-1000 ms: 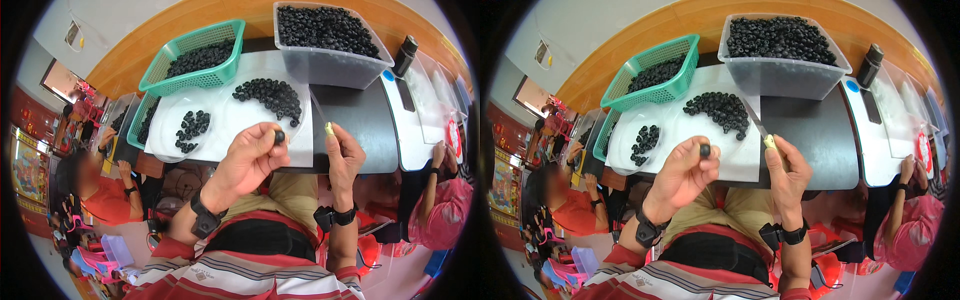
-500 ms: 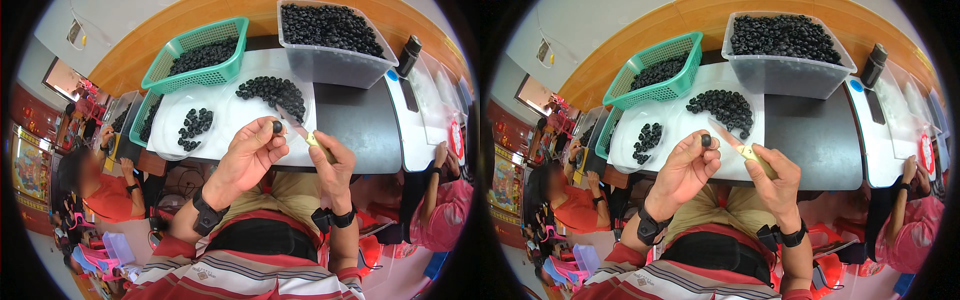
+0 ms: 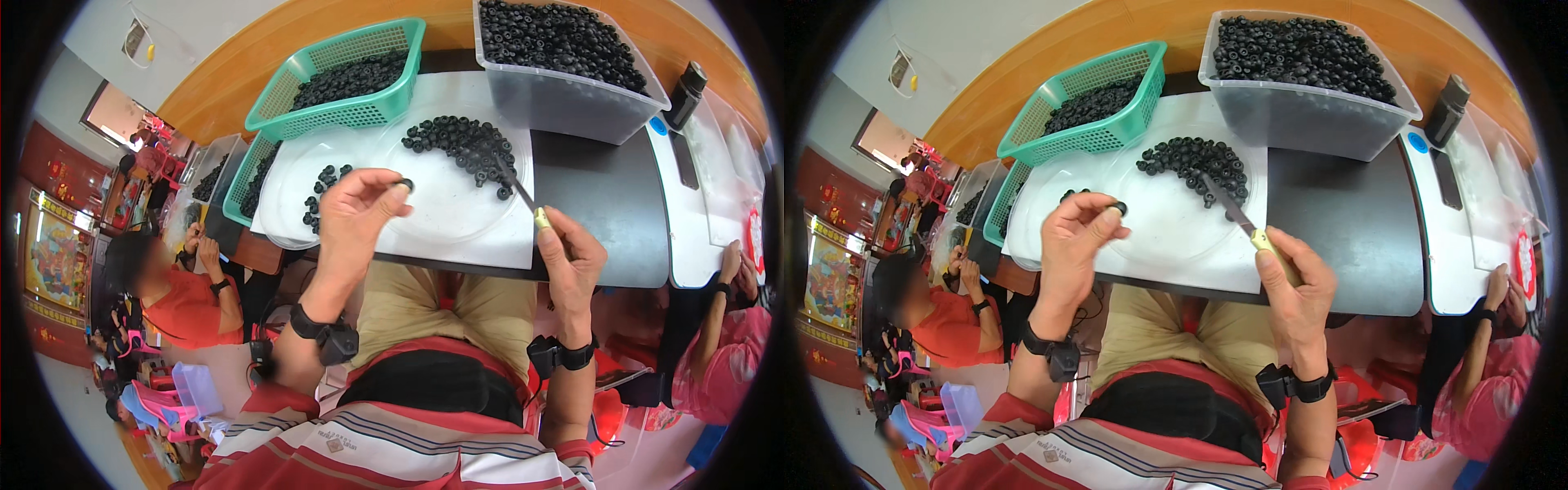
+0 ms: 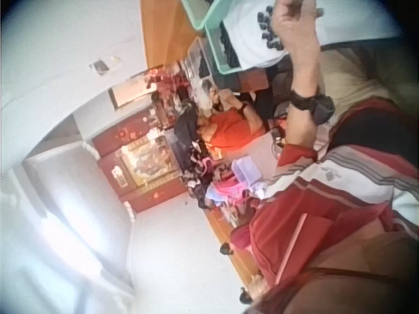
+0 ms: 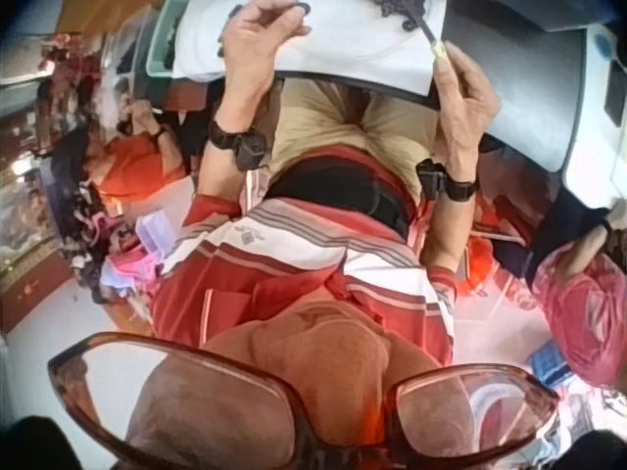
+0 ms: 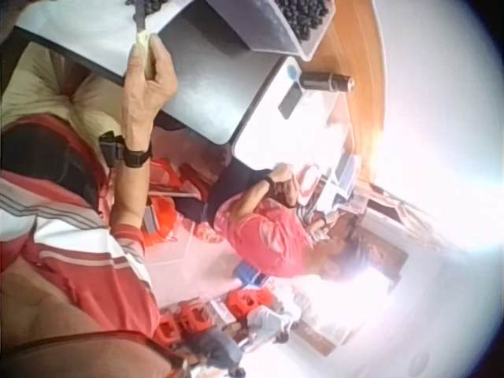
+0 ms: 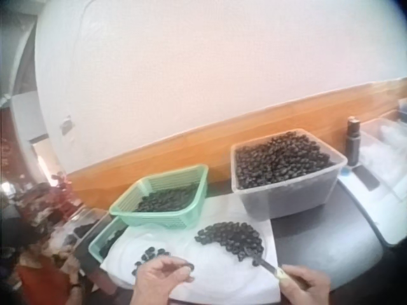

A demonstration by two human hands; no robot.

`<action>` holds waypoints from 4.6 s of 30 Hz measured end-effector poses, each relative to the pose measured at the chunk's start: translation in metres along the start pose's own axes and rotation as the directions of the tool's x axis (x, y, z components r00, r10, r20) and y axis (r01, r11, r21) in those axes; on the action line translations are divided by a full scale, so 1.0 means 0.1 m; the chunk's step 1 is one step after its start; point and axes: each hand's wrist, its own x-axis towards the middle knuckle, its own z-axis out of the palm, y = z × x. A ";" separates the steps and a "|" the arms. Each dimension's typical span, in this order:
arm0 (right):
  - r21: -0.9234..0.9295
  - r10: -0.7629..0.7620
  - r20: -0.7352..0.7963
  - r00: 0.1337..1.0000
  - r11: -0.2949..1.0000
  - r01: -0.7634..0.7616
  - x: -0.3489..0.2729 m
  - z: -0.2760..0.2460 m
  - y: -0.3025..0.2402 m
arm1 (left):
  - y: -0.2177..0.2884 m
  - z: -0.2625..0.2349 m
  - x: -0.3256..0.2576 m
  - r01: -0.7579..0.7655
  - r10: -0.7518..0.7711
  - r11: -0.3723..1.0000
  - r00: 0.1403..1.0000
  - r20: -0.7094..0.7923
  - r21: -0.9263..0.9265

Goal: Trim excess material from black rubber/plastic components using a small utility knife.

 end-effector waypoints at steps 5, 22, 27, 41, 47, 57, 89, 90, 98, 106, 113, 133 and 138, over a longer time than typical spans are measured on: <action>0.064 0.022 -0.033 0.999 0.998 -0.019 0.02 -0.02 0.02 | -0.03 -0.48 0.14 -0.054 0.170 0.759 0.979 -0.117 0.649; 0.161 0.082 -0.046 0.996 0.984 -0.074 0.03 -0.09 0.06 | -0.31 0.66 0.35 -0.570 0.200 0.501 0.808 0.554 0.651; 0.173 0.075 -0.044 0.996 0.983 -0.067 0.01 -0.08 0.01 | -0.35 0.77 0.48 -0.563 0.076 0.457 0.797 0.600 0.689; 0.166 0.077 -0.038 0.996 0.984 -0.070 0.00 -0.08 -0.02 | -0.23 0.74 0.39 -0.177 -0.073 0.862 0.884 0.461 0.476; 0.186 0.090 -0.042 0.995 0.979 -0.081 0.00 -0.06 -0.02 | -0.20 0.66 0.42 -0.014 -0.162 0.939 0.864 0.477 0.344; 0.195 0.090 -0.041 0.995 0.977 -0.081 0.00 -0.05 -0.04 | -0.13 0.65 0.39 0.420 -0.313 0.889 0.848 0.428 -0.182; -0.078 -0.205 0.043 0.978 0.975 0.207 0.02 0.00 -0.01 | -0.31 0.70 0.16 0.576 -0.307 0.543 0.814 0.494 -0.611; -0.079 -0.205 0.040 0.978 0.975 0.208 0.02 0.01 0.00 | -0.30 0.69 0.15 0.578 -0.307 0.543 0.812 0.496 -0.609; 0.110 0.052 -0.085 0.995 0.993 -0.042 0.03 0.01 -0.04 | -0.15 0.63 0.09 0.520 -0.278 0.624 0.846 0.456 -0.584; 0.022 -0.185 0.107 0.977 0.983 0.184 -0.01 -0.05 0.00 | -0.21 0.63 0.06 0.525 -0.288 0.592 0.847 0.447 -0.612; -0.046 -0.201 0.085 0.976 0.978 0.205 -0.01 -0.03 -0.02 | -0.25 0.60 0.05 0.566 -0.299 0.562 0.819 0.490 -0.604; 0.034 -0.008 0.007 1.000 0.999 0.008 -0.02 -0.04 0.01 | 0.03 0.09 -0.12 0.244 -0.202 0.918 0.966 0.161 -0.313; 0.036 -0.010 0.010 1.000 0.999 0.010 -0.03 -0.03 0.04 | 0.09 -0.49 -0.04 -0.091 0.120 0.921 0.991 -0.052 0.379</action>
